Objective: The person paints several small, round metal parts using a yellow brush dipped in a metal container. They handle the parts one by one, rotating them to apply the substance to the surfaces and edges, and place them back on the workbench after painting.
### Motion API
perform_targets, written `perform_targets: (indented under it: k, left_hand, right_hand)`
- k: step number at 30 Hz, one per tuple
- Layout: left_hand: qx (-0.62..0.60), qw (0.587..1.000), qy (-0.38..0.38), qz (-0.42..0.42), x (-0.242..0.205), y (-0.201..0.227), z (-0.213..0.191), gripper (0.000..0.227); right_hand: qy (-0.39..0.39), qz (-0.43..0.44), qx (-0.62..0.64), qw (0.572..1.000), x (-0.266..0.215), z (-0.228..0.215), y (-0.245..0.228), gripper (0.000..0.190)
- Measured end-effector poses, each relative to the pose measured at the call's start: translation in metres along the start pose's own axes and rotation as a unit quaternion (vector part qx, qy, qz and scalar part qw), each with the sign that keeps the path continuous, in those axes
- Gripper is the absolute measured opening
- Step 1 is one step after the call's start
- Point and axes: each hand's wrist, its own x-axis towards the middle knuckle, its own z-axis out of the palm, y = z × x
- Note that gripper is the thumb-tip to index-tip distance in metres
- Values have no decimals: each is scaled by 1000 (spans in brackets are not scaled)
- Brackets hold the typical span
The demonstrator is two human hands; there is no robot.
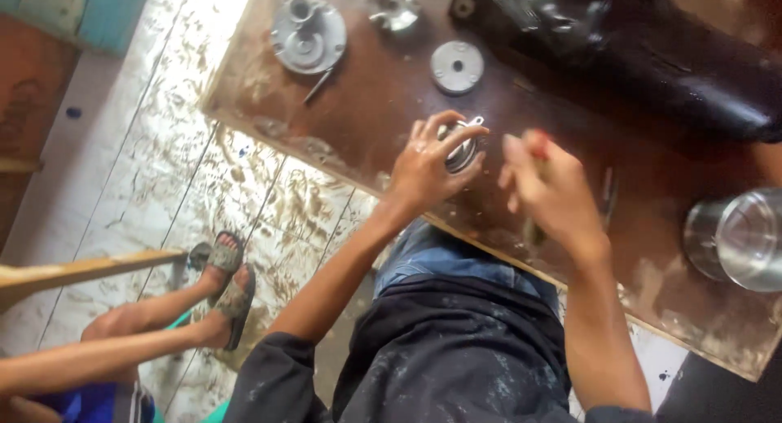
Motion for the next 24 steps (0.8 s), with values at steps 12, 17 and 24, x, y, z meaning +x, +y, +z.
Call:
perform_targets:
  k: [12,17,24]
  left_hand:
    - [214,971,61,-83,-14,-112,-68,59]
    - [237,963,69,-103,-7,-125,-66,59]
    - [265,951,-3,-159,2,-104,-76,66]
  right_hand:
    - [-176,-42,-286,941,131,151,-61,34]
    - [-153,-25,-266,951,150,166,-58,35]
    - [-187,0,-237,953,152,155,-64,37]
